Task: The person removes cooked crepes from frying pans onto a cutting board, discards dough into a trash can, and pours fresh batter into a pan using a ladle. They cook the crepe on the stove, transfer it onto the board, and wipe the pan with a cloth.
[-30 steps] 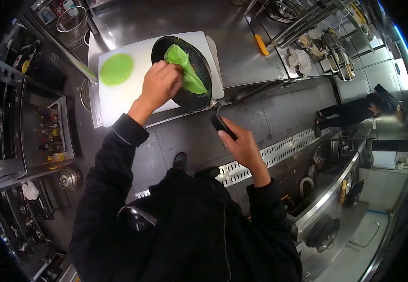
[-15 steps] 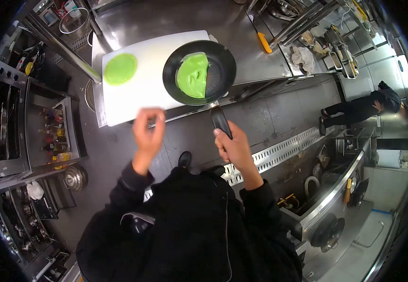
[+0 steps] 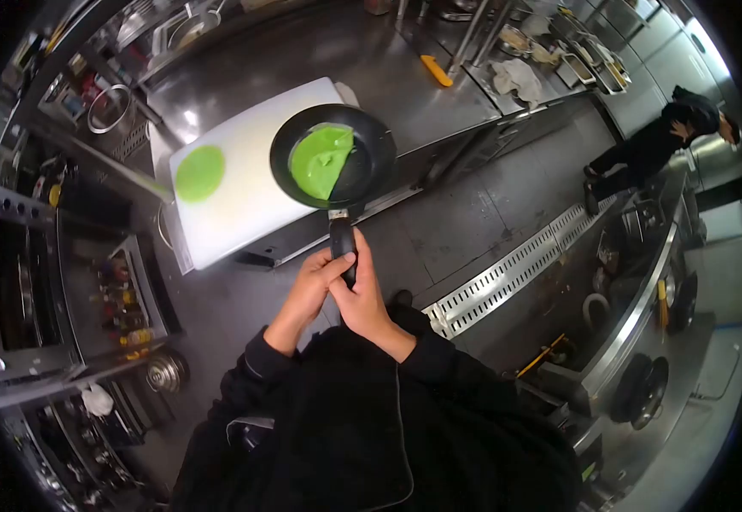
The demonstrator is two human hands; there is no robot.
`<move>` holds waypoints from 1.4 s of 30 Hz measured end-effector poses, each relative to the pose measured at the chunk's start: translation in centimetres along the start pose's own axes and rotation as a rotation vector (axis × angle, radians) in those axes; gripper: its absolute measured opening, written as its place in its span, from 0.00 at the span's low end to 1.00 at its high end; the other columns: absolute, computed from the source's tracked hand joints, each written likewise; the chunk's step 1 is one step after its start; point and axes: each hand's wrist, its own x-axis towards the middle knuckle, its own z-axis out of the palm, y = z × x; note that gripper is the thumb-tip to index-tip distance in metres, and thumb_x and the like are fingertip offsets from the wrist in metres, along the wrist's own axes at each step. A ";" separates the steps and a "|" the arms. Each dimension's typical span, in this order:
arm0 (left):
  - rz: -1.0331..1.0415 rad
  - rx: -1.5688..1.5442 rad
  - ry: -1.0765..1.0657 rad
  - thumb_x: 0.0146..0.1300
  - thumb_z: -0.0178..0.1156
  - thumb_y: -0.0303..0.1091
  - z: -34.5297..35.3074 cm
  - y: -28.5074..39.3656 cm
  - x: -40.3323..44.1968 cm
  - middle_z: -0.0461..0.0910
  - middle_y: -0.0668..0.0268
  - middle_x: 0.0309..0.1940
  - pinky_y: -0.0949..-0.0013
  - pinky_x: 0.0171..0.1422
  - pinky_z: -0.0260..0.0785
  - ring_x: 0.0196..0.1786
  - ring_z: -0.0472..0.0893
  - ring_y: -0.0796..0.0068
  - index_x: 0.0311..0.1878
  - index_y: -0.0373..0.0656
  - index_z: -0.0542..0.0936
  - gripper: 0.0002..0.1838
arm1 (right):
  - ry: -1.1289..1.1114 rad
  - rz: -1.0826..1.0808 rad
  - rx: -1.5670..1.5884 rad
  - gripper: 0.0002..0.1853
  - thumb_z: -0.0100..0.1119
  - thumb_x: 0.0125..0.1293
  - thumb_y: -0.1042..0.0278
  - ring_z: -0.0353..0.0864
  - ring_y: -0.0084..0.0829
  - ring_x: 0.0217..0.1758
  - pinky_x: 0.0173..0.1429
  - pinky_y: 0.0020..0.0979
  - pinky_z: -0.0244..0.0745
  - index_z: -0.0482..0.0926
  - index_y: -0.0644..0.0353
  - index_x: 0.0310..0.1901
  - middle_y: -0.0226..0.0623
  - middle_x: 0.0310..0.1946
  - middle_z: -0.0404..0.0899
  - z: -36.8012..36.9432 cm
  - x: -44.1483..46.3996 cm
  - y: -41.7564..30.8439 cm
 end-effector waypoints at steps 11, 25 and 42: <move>-0.164 -0.199 -0.157 0.70 0.54 0.36 4.6 2.2 15.4 0.73 0.70 0.27 0.79 0.24 0.61 0.25 0.71 0.83 0.48 0.40 0.71 0.11 | -0.183 0.105 -0.452 0.13 0.61 0.63 0.70 0.80 0.22 0.33 0.39 0.25 0.75 0.78 0.62 0.49 0.34 0.34 0.84 -20.7 10.2 -5.2; -0.372 -0.004 0.196 0.68 0.58 0.41 12.3 4.8 14.4 0.60 0.77 0.15 0.79 0.14 0.45 0.13 0.56 0.88 0.45 0.41 0.68 0.15 | -0.929 -0.653 -0.905 0.06 0.65 0.54 0.64 0.78 0.34 0.45 0.50 0.33 0.72 0.81 0.54 0.33 0.31 0.26 0.77 -23.2 32.3 -0.1; -0.176 -0.224 0.589 0.66 0.61 0.42 11.7 -0.4 -9.2 0.66 0.76 0.18 0.80 0.14 0.51 0.13 0.61 0.88 0.44 0.42 0.72 0.14 | -0.898 -0.608 -0.690 0.08 0.61 0.58 0.68 0.78 0.39 0.41 0.46 0.35 0.73 0.82 0.61 0.37 0.37 0.31 0.80 -5.9 20.9 -3.7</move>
